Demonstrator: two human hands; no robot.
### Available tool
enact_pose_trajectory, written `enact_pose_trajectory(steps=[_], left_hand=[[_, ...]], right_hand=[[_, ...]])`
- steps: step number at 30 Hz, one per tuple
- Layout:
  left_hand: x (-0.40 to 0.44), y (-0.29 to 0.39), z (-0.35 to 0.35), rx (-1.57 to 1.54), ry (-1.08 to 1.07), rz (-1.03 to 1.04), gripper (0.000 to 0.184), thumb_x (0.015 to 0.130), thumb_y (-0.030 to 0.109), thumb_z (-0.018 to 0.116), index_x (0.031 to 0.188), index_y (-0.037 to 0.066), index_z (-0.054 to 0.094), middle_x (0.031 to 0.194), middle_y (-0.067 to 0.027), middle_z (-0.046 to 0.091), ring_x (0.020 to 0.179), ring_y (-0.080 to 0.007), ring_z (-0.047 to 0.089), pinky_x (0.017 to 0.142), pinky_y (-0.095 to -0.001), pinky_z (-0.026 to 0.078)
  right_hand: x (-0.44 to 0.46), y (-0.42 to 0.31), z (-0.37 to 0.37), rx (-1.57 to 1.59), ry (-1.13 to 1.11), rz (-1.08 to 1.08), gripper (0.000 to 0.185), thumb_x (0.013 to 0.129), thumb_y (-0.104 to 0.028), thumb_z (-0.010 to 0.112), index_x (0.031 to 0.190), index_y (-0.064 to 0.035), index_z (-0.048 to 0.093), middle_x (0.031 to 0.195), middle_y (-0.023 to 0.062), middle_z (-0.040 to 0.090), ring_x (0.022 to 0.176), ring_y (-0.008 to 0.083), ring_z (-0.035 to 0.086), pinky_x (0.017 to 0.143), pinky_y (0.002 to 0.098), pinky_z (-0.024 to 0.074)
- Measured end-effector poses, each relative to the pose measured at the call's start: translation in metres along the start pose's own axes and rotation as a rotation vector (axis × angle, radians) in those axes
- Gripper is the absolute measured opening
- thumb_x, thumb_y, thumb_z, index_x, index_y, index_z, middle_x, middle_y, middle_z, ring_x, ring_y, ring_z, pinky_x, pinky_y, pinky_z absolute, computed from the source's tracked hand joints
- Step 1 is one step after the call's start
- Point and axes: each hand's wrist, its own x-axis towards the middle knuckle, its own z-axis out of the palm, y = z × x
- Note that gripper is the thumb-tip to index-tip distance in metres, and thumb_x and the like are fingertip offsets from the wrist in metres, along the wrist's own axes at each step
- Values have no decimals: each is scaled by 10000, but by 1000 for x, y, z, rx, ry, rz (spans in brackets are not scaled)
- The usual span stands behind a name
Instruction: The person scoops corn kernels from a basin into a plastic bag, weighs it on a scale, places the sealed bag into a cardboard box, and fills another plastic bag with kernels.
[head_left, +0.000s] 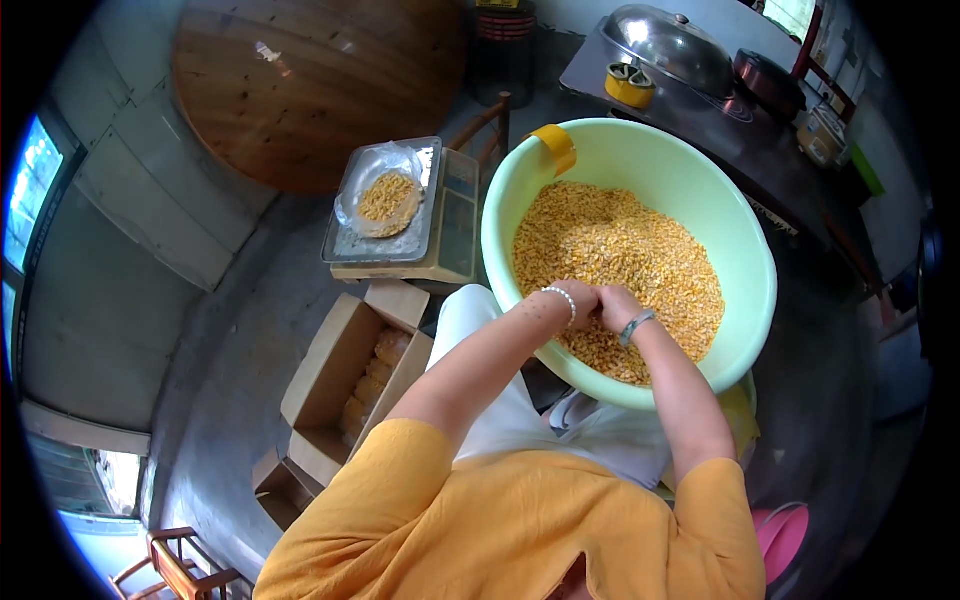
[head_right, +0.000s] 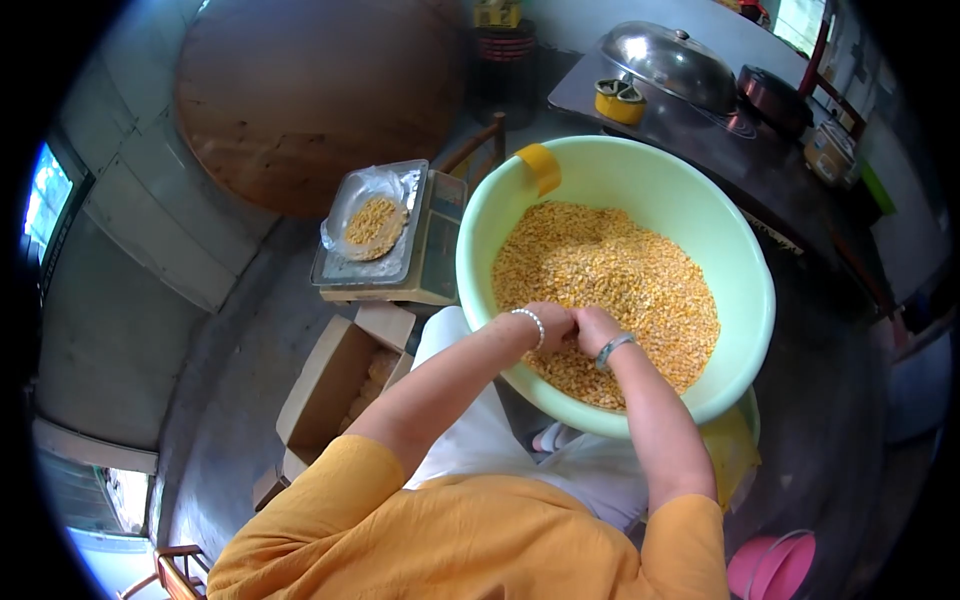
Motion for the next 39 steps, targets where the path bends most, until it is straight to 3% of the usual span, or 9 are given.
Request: enact_pose_trajectory(steps=[9,16,20,21,24,27,31,37,39], left_hand=[[-1,2,-5,3,177,-2,249,765,335,616,894,128,665,851,-106,662,835,-286,628,743,-379,504],[-74,-25,-51,-168,730,92,174,777,230,622,886,95,632,846,-98,638,769,-283,615,690,-392,499],[-118,-99,-72,-87,1074,-141,97,770,174,596,806,95,640,826,-104,618,785,-286,607,670,-389,502],[-129,-120,-76,-44,1060,-243,102,768,168,598,810,86,642,849,-109,622,789,-289,606,678,-392,501],[-159,-181,-78,108,983,-515,141,765,157,609,859,56,637,938,-126,634,846,-301,605,748,-395,489],[-181,-213,-74,143,750,-595,240,778,197,623,967,53,590,1035,-127,622,1063,-294,533,940,-424,376],[-196,-232,-58,247,587,-651,360,745,214,673,1065,95,560,1131,-106,589,1196,-256,449,1009,-481,271],[-199,-247,-29,373,621,-673,210,772,126,551,974,76,581,1046,-107,612,1122,-254,501,1017,-514,258],[-198,-247,-21,304,493,-735,254,748,124,585,1000,87,575,1064,-97,611,1109,-251,514,1005,-523,265]], right_hand=[[9,25,12,135,139,-71,173,761,-23,561,912,-70,632,877,181,639,816,328,617,732,386,487],[14,32,12,94,125,-50,212,775,-56,493,927,-66,640,840,180,636,800,343,610,737,403,484],[11,23,6,155,65,66,233,795,-60,470,949,-55,644,865,172,645,807,321,618,771,400,484],[12,27,9,130,122,12,196,757,-25,512,903,-38,642,724,131,639,641,210,622,624,325,495],[19,35,12,-98,47,-67,222,816,-80,467,949,-50,642,859,169,648,796,311,620,771,394,485],[10,14,-1,69,45,59,207,820,-93,479,935,-59,648,840,164,649,775,301,621,759,386,488],[9,17,0,179,62,107,196,819,-101,490,921,-65,654,823,162,649,760,299,621,747,382,491],[9,22,3,132,86,19,190,813,-114,501,911,-65,656,811,161,648,752,309,621,737,389,494],[10,23,2,122,75,26,188,812,-117,503,909,-67,656,815,161,649,760,309,621,740,391,493]])
